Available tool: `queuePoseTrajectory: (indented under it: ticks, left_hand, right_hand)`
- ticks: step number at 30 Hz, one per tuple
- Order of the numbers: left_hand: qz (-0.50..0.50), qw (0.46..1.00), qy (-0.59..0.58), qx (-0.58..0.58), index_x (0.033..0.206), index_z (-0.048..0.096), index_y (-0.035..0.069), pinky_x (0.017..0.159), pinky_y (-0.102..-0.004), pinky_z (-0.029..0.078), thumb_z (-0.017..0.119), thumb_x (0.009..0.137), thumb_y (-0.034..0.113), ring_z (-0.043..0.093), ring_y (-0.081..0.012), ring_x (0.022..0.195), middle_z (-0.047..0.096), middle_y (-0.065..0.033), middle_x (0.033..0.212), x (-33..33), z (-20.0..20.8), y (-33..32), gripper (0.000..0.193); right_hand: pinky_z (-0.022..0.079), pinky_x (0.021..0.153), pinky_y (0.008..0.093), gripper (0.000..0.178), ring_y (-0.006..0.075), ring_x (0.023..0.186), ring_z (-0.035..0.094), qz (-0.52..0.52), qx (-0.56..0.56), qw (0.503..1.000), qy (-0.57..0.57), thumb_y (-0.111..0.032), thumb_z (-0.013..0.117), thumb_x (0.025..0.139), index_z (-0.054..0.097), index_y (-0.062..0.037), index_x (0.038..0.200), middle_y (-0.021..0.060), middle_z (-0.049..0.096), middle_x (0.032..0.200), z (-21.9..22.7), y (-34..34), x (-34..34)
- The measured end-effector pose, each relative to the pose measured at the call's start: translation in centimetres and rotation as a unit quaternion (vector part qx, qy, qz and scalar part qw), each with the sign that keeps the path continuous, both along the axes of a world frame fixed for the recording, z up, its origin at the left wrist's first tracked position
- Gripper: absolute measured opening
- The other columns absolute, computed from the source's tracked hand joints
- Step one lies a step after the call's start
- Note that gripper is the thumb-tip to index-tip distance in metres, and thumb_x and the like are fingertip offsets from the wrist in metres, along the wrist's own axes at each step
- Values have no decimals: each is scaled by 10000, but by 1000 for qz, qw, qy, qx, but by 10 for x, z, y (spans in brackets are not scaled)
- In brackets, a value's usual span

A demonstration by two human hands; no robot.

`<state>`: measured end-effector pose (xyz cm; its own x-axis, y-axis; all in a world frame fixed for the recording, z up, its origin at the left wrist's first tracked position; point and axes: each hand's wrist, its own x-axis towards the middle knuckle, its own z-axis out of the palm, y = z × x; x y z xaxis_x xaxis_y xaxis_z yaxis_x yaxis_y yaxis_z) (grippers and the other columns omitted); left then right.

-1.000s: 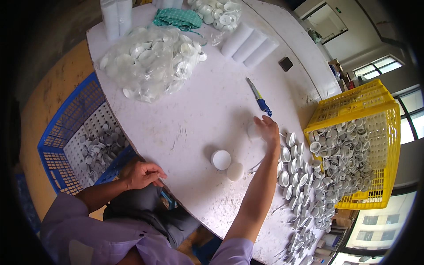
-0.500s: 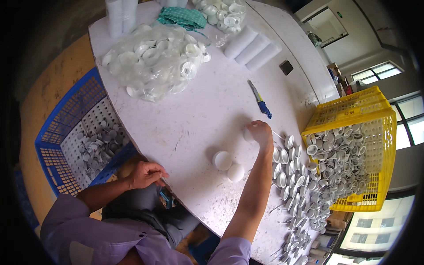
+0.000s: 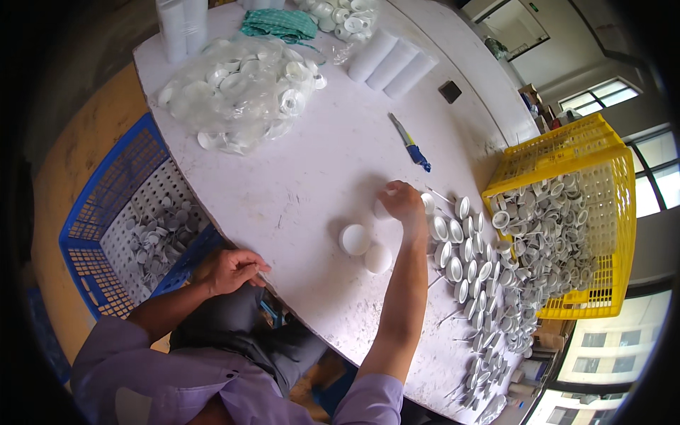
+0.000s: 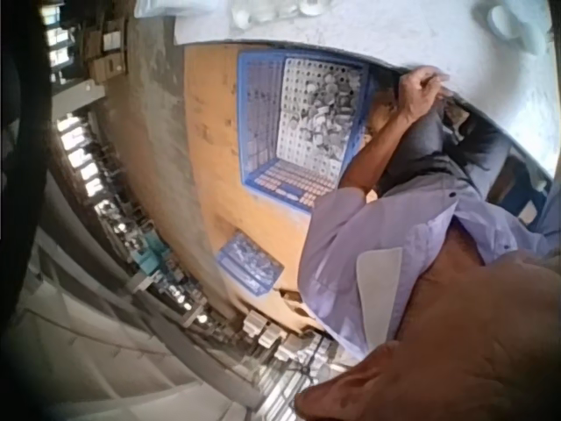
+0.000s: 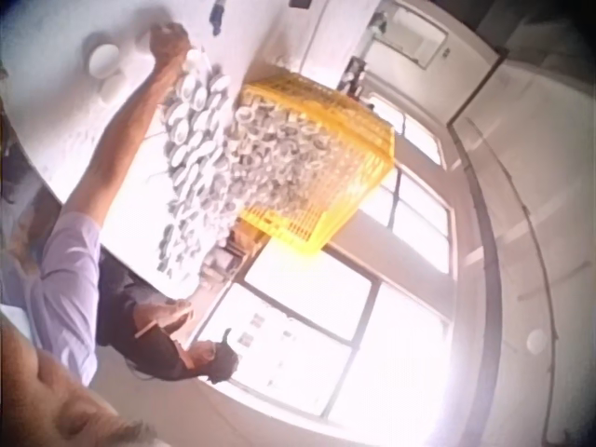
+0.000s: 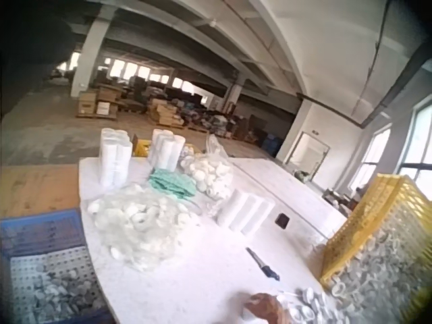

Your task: The person assembles small light fixtures by hand, joining plastic covers, LED units, and plastic housings at a workshop table.

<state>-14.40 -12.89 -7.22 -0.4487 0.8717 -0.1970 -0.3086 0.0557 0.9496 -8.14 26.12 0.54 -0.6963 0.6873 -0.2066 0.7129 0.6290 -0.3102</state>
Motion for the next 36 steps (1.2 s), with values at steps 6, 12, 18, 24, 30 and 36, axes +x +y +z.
queuePoseTrajectory:
  ticks: [6, 12, 18, 24, 30, 36]
  left_hand:
    - [1, 1000, 26, -14, 969, 588, -45, 628, -236, 540, 487, 890, 43, 673, -173, 752, 663, -117, 939, 2, 9, 0, 156]
    - [-33, 999, 29, -8, 1005, 571, -41, 680, -256, 534, 503, 895, 71, 661, -182, 847, 653, -112, 967, 0, 24, 2, 172]
    - [-82, 994, 55, 36, 1293, 342, -3, 771, -330, 525, 551, 821, -16, 517, -259, 1127, 391, -183, 1332, 15, 20, 93, 516]
    - [-49, 999, 11, 0, 1341, 249, -44, 806, -334, 495, 572, 793, 37, 448, -270, 1186, 311, -208, 1384, 18, 23, 142, 641]
    - [-74, 997, 31, -8, 1359, 232, -24, 858, -334, 461, 547, 823, 36, 438, -265, 1201, 344, -188, 1372, 36, 21, 157, 624]
    - [-64, 997, 41, 11, 1308, 291, -57, 830, -310, 476, 557, 795, 24, 484, -241, 1139, 417, -187, 1308, 43, 19, 157, 584]
  right_hand:
    - [451, 887, 353, 581, 291, 1033, 581, 15, 7, 1000, -3, -454, 644, 729, 575, -79, 1167, 157, 618, 1092, 6, -6, 13]
    - [474, 699, 251, 204, 146, 789, 595, -73, 21, 884, 462, -108, 643, 817, 612, 12, 979, 92, 631, 923, 74, -84, 81]
    - [467, 615, 339, 376, 229, 755, 514, 150, 156, 564, 797, -110, 665, 780, 468, -4, 1082, 118, 526, 860, 164, -259, 146]
    - [500, 560, 439, 405, 333, 796, 580, 102, -94, 724, 676, -257, 559, 882, 428, -152, 1251, 75, 512, 1189, 231, -324, 208]
    - [433, 485, 356, 319, 328, 725, 579, -40, -94, 758, 644, -109, 572, 860, 476, -176, 1157, 76, 580, 1027, 242, -366, 247]
    - [410, 440, 318, 340, 304, 687, 580, 135, 54, 640, 754, -106, 554, 869, 468, -185, 1189, 116, 590, 972, 210, -363, 258]
